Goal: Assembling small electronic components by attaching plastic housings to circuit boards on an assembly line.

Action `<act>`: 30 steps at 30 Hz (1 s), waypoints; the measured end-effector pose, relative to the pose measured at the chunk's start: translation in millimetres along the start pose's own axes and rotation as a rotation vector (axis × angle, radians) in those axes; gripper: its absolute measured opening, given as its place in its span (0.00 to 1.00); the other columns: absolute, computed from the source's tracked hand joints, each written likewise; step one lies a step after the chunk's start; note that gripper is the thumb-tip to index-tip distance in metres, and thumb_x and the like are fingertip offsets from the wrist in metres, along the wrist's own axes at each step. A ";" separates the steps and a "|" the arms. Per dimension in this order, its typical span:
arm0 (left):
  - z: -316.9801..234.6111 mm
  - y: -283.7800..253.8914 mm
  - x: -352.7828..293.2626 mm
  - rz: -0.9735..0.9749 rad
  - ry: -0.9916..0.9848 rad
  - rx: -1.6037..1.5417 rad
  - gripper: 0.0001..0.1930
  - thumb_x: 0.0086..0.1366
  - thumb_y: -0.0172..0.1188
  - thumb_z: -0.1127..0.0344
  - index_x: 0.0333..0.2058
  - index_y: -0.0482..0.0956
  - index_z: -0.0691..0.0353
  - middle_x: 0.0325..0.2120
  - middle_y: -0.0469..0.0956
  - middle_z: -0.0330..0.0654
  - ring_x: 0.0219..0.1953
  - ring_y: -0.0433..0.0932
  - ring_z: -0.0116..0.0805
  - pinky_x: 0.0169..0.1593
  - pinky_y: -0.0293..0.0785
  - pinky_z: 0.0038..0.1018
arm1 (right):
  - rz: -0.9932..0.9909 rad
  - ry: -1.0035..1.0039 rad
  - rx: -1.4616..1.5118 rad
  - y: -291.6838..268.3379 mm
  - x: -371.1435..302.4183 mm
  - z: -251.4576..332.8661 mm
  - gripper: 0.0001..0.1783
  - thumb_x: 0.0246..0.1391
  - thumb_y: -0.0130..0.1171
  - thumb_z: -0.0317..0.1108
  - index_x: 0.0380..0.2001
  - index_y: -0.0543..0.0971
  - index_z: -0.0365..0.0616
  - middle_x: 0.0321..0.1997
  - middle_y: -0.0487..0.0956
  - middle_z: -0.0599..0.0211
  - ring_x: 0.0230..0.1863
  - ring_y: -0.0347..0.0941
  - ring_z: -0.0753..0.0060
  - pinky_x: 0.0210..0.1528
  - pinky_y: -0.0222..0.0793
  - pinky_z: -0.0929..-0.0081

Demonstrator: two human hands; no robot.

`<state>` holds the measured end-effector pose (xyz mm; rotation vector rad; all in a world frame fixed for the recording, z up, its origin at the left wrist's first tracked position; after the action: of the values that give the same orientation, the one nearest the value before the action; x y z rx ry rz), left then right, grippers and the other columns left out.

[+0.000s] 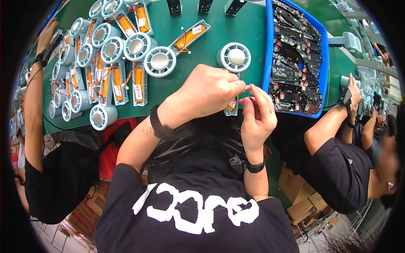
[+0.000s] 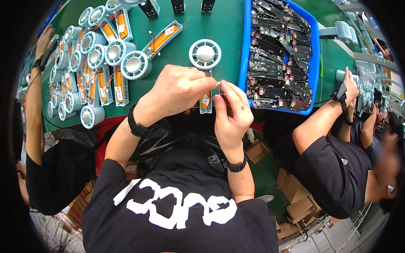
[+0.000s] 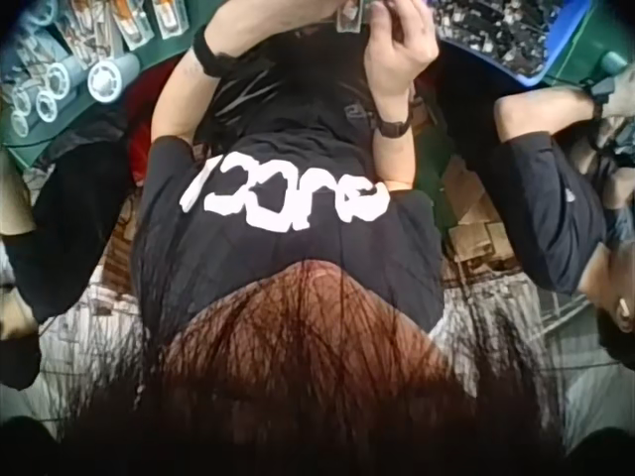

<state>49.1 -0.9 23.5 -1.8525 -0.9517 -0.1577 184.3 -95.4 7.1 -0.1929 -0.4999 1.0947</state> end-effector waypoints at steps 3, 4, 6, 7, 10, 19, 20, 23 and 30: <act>-0.9 -0.3 0.9 0.051 -0.020 0.007 0.08 0.51 0.66 0.71 0.31 0.79 0.58 0.19 0.76 0.34 0.23 0.80 0.35 0.24 0.74 0.30 | 0.011 0.116 0.057 0.4 -0.2 0.0 0.17 0.55 0.65 0.21 0.49 0.82 0.36 0.48 0.82 0.57 0.39 0.79 0.72 0.41 0.77 0.77; -0.9 0.2 0.7 0.052 -0.022 0.006 0.08 0.51 0.66 0.71 0.31 0.79 0.58 0.19 0.76 0.34 0.23 0.80 0.35 0.24 0.74 0.30 | 0.013 0.118 0.057 0.1 -0.3 0.7 0.17 0.55 0.65 0.21 0.49 0.82 0.36 0.48 0.82 0.57 0.39 0.79 0.72 0.41 0.77 0.77; -1.0 1.1 0.8 0.046 -0.026 0.002 0.08 0.51 0.66 0.71 0.31 0.79 0.57 0.19 0.76 0.35 0.23 0.80 0.35 0.24 0.74 0.31 | 0.017 0.158 0.081 -0.6 -0.4 0.5 0.17 0.56 0.65 0.21 0.50 0.82 0.36 0.47 0.81 0.59 0.37 0.78 0.76 0.38 0.76 0.79; -1.2 1.4 1.2 0.043 -0.027 0.000 0.08 0.51 0.66 0.71 0.31 0.79 0.57 0.19 0.76 0.35 0.23 0.80 0.35 0.24 0.74 0.31 | 0.018 0.177 0.093 -1.0 -0.3 0.5 0.17 0.56 0.65 0.21 0.50 0.82 0.37 0.47 0.81 0.60 0.36 0.77 0.77 0.36 0.75 0.81; -2.8 1.5 2.5 0.051 -0.041 0.009 0.05 0.50 0.66 0.69 0.26 0.79 0.57 0.19 0.77 0.35 0.24 0.81 0.35 0.23 0.74 0.31 | 0.043 0.180 0.095 -0.8 -0.1 4.2 0.16 0.59 0.61 0.20 0.51 0.81 0.35 0.48 0.79 0.59 0.37 0.80 0.74 0.38 0.77 0.80; -3.9 2.0 1.7 0.079 -0.034 0.037 0.06 0.53 0.64 0.70 0.30 0.78 0.58 0.19 0.74 0.35 0.23 0.78 0.35 0.24 0.73 0.31 | -0.015 0.091 0.047 0.9 -0.1 2.9 0.16 0.55 0.65 0.20 0.48 0.83 0.37 0.46 0.81 0.59 0.37 0.79 0.73 0.37 0.76 0.79; -3.6 2.3 1.8 0.080 -0.034 0.036 0.06 0.53 0.64 0.70 0.30 0.78 0.58 0.19 0.74 0.35 0.23 0.78 0.35 0.24 0.73 0.31 | -0.015 0.092 0.047 0.0 0.6 2.0 0.16 0.55 0.65 0.20 0.48 0.83 0.37 0.46 0.81 0.59 0.37 0.79 0.73 0.37 0.76 0.79; -3.4 3.0 1.5 0.067 -0.007 0.045 0.08 0.50 0.65 0.70 0.30 0.77 0.57 0.20 0.74 0.35 0.24 0.78 0.34 0.24 0.73 0.30 | 0.076 -0.001 -0.058 -1.9 5.2 2.3 0.16 0.58 0.61 0.19 0.50 0.81 0.35 0.48 0.79 0.59 0.38 0.80 0.74 0.39 0.78 0.79; -1.1 2.5 -0.6 0.096 0.043 0.046 0.13 0.45 0.66 0.69 0.31 0.76 0.58 0.23 0.75 0.35 0.26 0.79 0.35 0.26 0.74 0.30 | 0.099 -0.180 -0.189 -5.6 12.0 12.5 0.16 0.52 0.65 0.18 0.46 0.83 0.36 0.44 0.82 0.55 0.41 0.82 0.58 0.42 0.78 0.70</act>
<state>50.8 -2.7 21.9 -1.8410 -0.8291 -0.1154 187.1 -88.5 23.7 -0.2890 -0.7630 1.1676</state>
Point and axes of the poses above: each hand's wrist, its own x-axis towards the middle knuckle, its own y-axis out of the palm, z = x × y, the point moved 4 cm from there along x, towards the middle knuckle
